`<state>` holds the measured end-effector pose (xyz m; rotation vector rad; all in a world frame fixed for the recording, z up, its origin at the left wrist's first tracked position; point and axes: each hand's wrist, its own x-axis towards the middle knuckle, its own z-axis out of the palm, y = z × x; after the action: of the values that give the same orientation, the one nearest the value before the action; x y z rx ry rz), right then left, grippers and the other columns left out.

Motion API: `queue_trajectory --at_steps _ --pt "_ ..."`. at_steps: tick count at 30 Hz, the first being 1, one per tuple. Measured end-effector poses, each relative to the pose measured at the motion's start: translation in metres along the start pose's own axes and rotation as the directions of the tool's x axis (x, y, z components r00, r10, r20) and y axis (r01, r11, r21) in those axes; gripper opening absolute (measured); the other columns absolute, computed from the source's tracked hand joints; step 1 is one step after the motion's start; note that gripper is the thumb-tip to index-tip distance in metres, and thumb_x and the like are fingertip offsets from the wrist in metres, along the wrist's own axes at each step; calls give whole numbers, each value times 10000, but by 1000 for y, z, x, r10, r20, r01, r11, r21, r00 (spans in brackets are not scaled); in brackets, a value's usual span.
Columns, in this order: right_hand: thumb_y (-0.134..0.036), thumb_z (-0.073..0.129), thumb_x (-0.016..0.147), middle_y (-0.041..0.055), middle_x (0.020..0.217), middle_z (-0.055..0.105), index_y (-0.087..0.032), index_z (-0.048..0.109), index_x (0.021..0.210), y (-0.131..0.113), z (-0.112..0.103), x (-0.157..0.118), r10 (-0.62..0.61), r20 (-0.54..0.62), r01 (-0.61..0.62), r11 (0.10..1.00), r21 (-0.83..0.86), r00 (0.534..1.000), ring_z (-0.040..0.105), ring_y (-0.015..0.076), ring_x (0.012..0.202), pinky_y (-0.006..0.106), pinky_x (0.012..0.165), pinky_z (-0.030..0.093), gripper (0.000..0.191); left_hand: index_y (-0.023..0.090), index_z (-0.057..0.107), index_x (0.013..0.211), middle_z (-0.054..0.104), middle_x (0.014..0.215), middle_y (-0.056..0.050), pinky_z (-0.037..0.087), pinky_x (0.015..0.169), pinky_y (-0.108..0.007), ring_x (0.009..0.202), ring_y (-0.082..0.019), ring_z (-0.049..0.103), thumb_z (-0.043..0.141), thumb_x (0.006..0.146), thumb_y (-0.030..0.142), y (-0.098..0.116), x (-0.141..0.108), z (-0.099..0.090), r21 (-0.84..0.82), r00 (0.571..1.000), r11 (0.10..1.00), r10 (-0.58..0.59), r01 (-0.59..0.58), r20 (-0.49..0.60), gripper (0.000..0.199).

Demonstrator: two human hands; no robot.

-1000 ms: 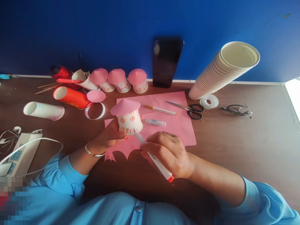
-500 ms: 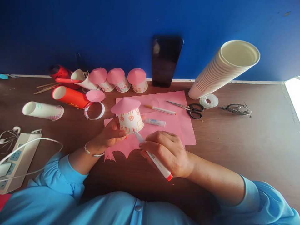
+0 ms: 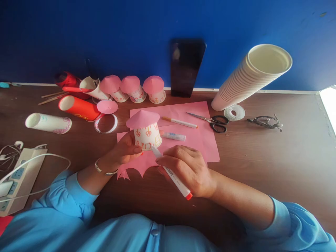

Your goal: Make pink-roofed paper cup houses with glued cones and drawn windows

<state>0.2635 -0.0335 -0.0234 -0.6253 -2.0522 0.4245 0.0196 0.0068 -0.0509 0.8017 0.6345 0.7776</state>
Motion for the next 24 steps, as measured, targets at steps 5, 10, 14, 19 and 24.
queue_trajectory --at_steps 5,10,14,19,24 --pt "-22 690 902 91 908 677 -65 650 1132 0 1 0 4 -12 -4 1000 -10 1000 673 187 832 315 673 590 237 242 745 1252 726 1375 -111 551 1031 -414 1272 -319 676 885 768 284 1 1 1 -14 1000 1000 9 -8 21 506" --pt "-15 693 899 87 915 688 -61 651 1128 -1 1 0 16 -12 -16 1000 -4 1000 661 176 830 312 676 582 238 235 761 1208 775 1265 -99 560 970 -374 1172 -287 720 892 757 278 1 0 1 -20 1000 1000 6 -5 9 471" --pt "-15 688 901 87 931 700 -66 652 1133 -1 2 -1 21 -3 -21 1000 3 1000 653 171 830 313 686 582 240 224 755 1201 789 1215 -102 558 975 -406 1119 -294 736 914 721 282 0 0 0 -22 999 1000 -13 12 -34 509" --pt "0 688 889 90 915 692 -58 653 1129 -1 2 -1 7 0 -7 1000 17 1000 653 178 820 318 671 581 249 229 752 1224 782 1238 -107 559 981 -401 1138 -295 731 906 730 285 0 0 -2 -27 1000 1000 -11 11 -14 520" --pt "2 685 890 91 901 680 -60 651 1129 -3 0 1 5 -3 -5 1000 30 1000 657 185 816 322 651 578 249 221 747 1237 780 1236 -111 554 986 -402 1144 -294 726 903 739 299 1 0 0 -3 1000 1000 -10 10 -16 528"
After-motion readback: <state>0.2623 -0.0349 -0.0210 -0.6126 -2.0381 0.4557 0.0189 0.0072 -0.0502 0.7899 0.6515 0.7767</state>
